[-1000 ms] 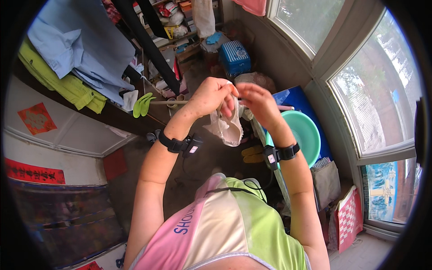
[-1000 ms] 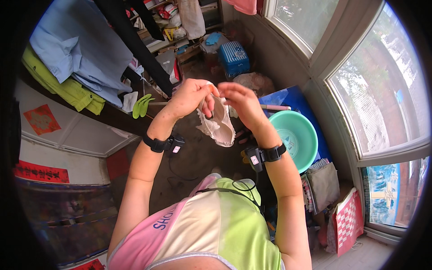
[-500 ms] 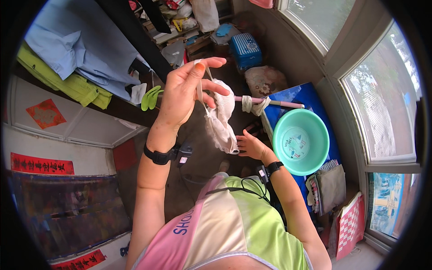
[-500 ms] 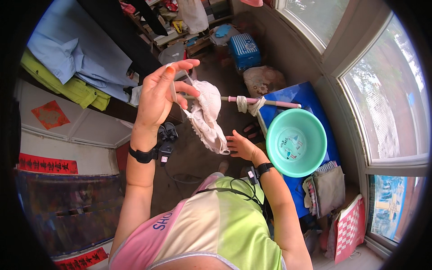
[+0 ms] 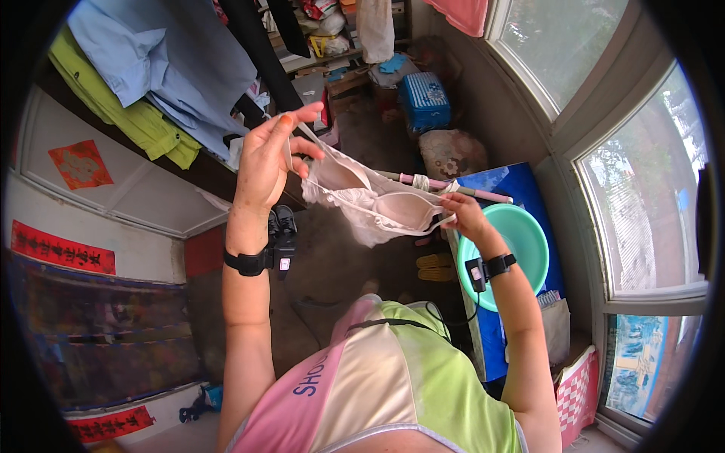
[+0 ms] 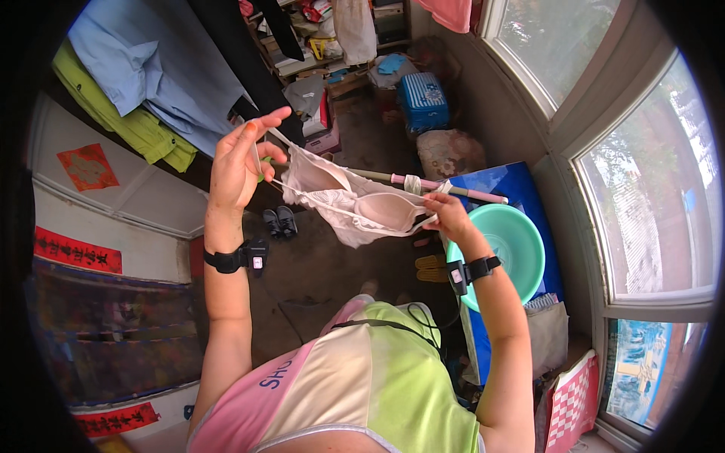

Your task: The person takes a pair of black trousers from a basin, spreads them out, and hangs them on a hanger on a rack, then takes a bra and hangs it on another hanger.

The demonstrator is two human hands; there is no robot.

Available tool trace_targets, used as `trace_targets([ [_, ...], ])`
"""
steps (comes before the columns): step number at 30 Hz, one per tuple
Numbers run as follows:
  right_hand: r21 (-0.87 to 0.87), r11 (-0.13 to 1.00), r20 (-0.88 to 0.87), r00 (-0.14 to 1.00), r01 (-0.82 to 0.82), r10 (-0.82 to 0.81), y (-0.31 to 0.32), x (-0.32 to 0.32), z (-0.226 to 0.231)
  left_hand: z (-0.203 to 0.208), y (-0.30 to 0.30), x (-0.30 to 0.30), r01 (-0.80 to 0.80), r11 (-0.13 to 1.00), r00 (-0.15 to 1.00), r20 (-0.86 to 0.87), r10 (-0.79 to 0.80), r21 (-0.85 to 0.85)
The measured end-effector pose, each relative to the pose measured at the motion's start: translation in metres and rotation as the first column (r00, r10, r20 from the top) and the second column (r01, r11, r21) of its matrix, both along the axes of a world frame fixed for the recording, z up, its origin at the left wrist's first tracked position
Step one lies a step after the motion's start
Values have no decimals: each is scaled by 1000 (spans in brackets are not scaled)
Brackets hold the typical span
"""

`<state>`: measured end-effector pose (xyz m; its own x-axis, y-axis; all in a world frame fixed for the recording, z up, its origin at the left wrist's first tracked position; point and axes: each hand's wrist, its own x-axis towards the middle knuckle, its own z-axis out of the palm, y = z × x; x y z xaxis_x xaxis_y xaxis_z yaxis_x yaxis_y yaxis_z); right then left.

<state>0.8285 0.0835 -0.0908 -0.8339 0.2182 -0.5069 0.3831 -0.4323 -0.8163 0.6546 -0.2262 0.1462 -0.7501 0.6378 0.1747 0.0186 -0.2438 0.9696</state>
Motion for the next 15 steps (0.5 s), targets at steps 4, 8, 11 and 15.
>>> trace_targets([
  [4,307,952,-37,999,22,-11,23,-3,2,-16,-2,3,32,999,999,44,-30,-35],
  [8,-29,959,-67,957,281,-282,32,-2,14,-32,-2,1,69,997,995,80,-67,-29],
  [11,528,849,142,988,-20,-65,42,-1,43,-40,-3,-6,66,998,993,102,-67,8],
  [15,738,586,257,942,-334,214,61,2,120,-41,2,-13,41,998,994,97,-45,41],
])
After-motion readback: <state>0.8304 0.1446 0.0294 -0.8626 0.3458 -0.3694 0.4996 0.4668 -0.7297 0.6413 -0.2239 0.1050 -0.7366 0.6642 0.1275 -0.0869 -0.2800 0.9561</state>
